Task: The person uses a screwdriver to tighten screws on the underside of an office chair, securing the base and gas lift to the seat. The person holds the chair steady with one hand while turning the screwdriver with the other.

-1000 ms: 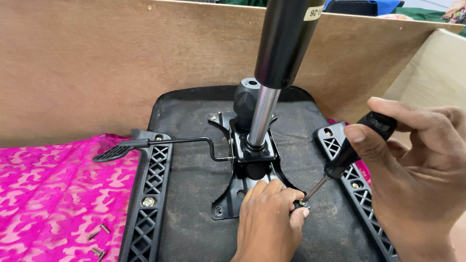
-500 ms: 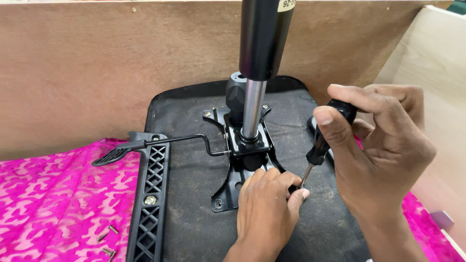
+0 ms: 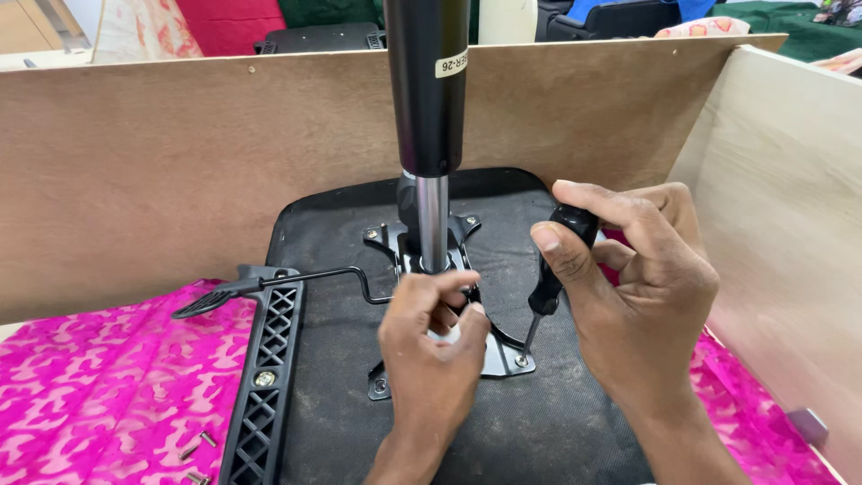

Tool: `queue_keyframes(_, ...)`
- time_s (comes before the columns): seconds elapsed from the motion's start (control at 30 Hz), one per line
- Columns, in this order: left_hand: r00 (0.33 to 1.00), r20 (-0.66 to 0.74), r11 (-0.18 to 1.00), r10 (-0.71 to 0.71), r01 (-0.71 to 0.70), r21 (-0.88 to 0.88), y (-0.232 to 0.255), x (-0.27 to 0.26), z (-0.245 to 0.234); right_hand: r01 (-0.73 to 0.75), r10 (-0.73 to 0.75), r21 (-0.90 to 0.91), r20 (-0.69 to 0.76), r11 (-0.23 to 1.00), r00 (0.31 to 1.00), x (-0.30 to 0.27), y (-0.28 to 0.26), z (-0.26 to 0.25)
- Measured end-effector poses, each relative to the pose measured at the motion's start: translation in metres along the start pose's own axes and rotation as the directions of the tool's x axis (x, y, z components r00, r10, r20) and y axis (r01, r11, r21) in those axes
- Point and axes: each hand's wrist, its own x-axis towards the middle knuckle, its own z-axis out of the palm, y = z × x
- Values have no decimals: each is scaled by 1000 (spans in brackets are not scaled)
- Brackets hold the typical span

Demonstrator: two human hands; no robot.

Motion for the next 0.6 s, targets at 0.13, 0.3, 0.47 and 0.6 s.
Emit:
queue_keyframes(0.13,972,-170,976,161,-131,173,8,31,5,2,-5,78,41,997,999,7,-1,2)
queue_keyframes(0.3,927,-180,929,329,-283,240,12,64,5,22,-30,119,67,993,997,8,3,-1)
queue_keyframes(0.47,894,-119,852,432,-448,-270,29,102,-1,-12,3,123,74,992,997,8,5,-3)
queue_keyframes(0.6,940,-7,937,342,-341,-77,42,120,-3,7,-10,38,73,999,997,10,5,0)
